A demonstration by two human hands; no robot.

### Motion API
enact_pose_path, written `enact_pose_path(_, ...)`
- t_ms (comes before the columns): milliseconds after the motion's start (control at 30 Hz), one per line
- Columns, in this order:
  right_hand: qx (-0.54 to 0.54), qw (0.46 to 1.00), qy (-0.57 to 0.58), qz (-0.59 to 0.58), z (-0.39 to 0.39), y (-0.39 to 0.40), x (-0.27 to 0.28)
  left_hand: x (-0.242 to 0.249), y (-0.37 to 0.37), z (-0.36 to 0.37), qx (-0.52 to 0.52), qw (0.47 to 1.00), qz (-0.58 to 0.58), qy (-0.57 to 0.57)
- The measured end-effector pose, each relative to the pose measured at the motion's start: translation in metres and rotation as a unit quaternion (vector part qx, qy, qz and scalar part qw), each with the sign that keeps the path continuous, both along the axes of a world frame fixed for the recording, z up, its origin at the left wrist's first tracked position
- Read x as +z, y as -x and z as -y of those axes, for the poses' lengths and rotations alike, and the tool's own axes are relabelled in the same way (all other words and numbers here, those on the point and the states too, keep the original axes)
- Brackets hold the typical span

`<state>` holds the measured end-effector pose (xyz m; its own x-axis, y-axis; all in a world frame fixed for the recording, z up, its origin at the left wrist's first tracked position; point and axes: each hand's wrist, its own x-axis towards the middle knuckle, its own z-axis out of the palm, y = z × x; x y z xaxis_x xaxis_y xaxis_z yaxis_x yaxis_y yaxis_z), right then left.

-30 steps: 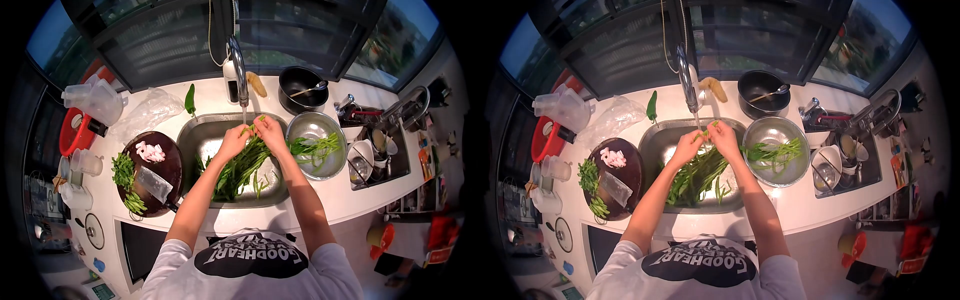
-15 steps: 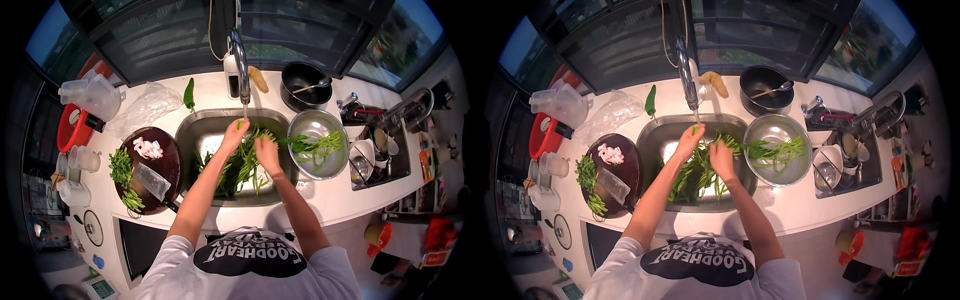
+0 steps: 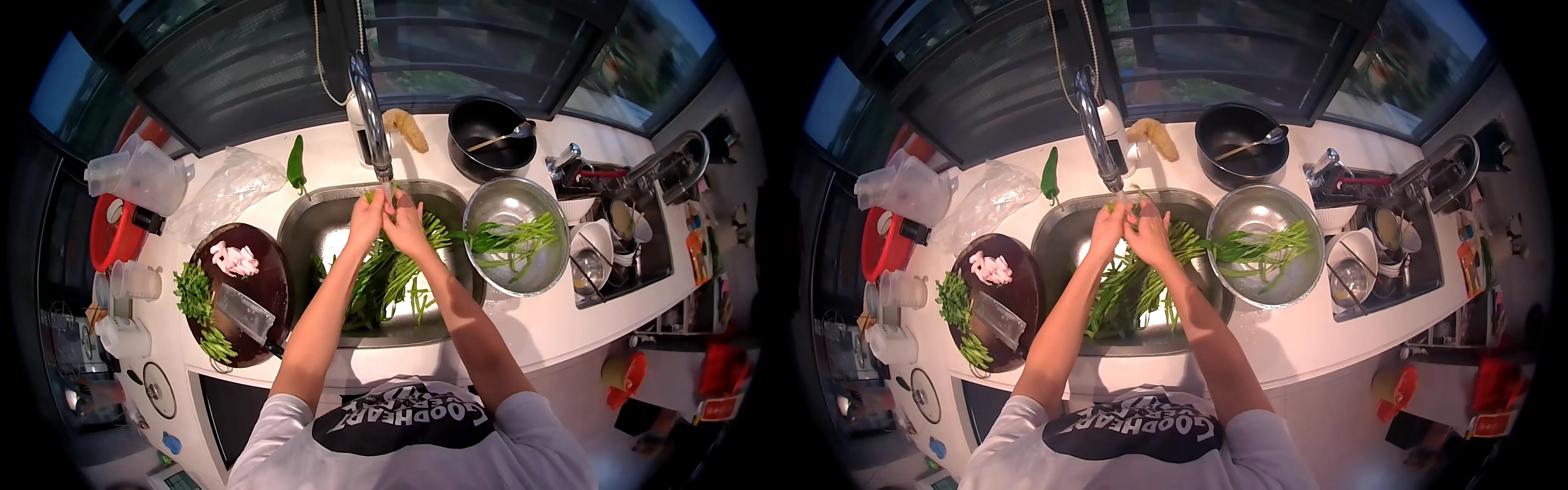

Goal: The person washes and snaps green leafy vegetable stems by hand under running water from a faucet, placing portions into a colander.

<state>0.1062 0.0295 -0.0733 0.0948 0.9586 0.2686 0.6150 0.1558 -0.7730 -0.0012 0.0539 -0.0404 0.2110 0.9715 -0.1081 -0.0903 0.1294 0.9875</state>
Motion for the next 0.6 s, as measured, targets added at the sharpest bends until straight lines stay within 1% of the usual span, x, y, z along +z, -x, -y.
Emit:
enact_pose_path(100, -0.013, 0.991, 0.135, -0.020, 0.006, 0.003, 0.031, 0.012, 0.003, 0.002, 0.091, 0.987, -0.131, 0.009)
enact_pose_path(133, -0.004, 0.999, 0.034, 0.013, 0.009, 0.003, 0.024, 0.017, 0.007, 0.002, 0.070, 0.982, -0.176, 0.018)
enact_pose_path(167, 0.033, 0.998, 0.000, -0.062, 0.011, 0.006, 0.020, 0.009, 0.007, 0.001, 0.076, 0.969, -0.222, -0.079)
enact_pose_path(200, 0.070, 0.988, -0.033, -0.136, 0.013, 0.010, 0.020, 0.007, 0.004, 0.002, 0.082, 0.945, -0.264, -0.174)
enact_pose_path(233, 0.106, 0.970, -0.066, -0.209, 0.018, 0.014, 0.020, 0.005, 0.003, 0.005, 0.087, 0.910, -0.304, -0.267)
enact_pose_path(267, 0.094, 0.965, 0.019, -0.245, 0.026, 0.015, 0.020, 0.002, 0.002, 0.011, 0.053, 0.937, -0.306, -0.163)
enact_pose_path(333, 0.099, 0.966, 0.027, -0.237, 0.030, 0.008, 0.020, -0.007, -0.005, 0.011, 0.000, 0.987, -0.143, -0.071)
enact_pose_path(367, 0.103, 0.966, 0.031, -0.234, 0.031, 0.005, 0.020, -0.012, -0.007, 0.012, -0.025, 0.998, -0.059, -0.023)
enact_pose_path(400, 0.073, 0.974, -0.016, -0.214, 0.035, 0.004, 0.032, 0.025, -0.009, 0.024, -0.074, 0.996, -0.052, -0.016)
enact_pose_path(433, 0.072, 0.979, -0.004, -0.191, 0.035, -0.002, 0.036, 0.025, -0.012, 0.025, -0.102, 0.994, 0.015, -0.047)
enact_pose_path(500, 0.054, 0.964, 0.017, -0.258, 0.038, -0.014, 0.046, 0.029, -0.017, 0.033, -0.094, 0.990, 0.025, -0.098)
enact_pose_path(533, 0.051, 0.962, -0.031, -0.266, 0.036, -0.017, 0.058, 0.026, -0.017, 0.034, -0.103, 0.991, 0.033, -0.074)
enact_pose_path(567, 0.056, 0.947, 0.026, -0.316, 0.041, -0.025, 0.071, 0.020, -0.016, 0.034, -0.112, 0.992, 0.042, -0.049)
enact_pose_path(600, 0.054, 0.945, 0.028, -0.320, 0.044, -0.033, 0.082, 0.014, -0.015, 0.035, -0.121, 0.991, 0.050, -0.023)
